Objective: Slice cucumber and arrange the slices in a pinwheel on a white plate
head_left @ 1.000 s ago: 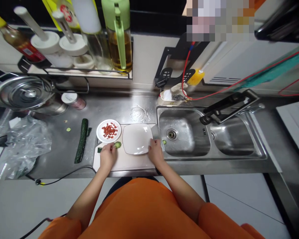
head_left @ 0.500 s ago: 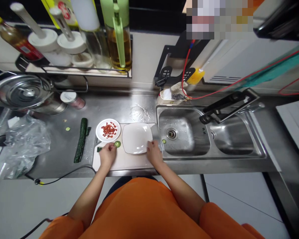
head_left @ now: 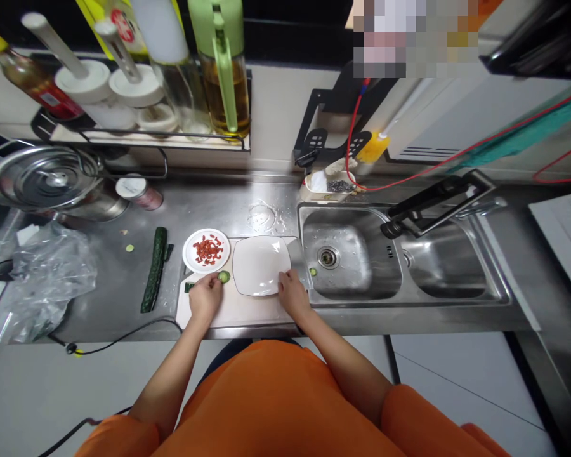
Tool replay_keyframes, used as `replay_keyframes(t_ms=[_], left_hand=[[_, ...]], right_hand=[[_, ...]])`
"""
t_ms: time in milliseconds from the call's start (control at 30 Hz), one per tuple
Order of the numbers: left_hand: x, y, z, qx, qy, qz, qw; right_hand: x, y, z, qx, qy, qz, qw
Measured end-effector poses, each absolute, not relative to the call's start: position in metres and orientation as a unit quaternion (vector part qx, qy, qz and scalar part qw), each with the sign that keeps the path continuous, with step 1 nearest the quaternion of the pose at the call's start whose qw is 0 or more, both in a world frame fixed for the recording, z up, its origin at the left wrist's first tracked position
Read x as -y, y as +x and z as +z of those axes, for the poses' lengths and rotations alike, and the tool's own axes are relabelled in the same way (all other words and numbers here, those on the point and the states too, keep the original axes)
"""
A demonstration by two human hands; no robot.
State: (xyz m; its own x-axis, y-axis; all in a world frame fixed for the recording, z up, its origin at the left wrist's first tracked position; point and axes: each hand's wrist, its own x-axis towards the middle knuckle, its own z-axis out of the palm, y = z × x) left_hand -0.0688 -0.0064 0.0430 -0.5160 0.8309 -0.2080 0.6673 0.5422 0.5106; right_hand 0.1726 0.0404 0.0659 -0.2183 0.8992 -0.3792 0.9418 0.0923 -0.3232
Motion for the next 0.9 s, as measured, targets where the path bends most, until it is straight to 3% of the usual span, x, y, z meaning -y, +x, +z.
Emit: replay_keyframes(t_ms=[267,633,900], left_hand=[[0.004,-0.070,0.048,-0.850,0.353,0.250,0.300],[-0.028,-0.044,0.073,-0.701,0.311,0.367,0.527],[-0.049,-0.025,0.066,-0.661,0.346,0.337,0.574]], right_hand=[[-0.042,0.175,0.060,-0.745,0.605,-0.281,-0.002],[-0.067,0.144,0.057,-0.766,0.463,-0.391,-0.214],[-0.078,0.141,0.066,-0.734,0.517,-0.400,-0.182]])
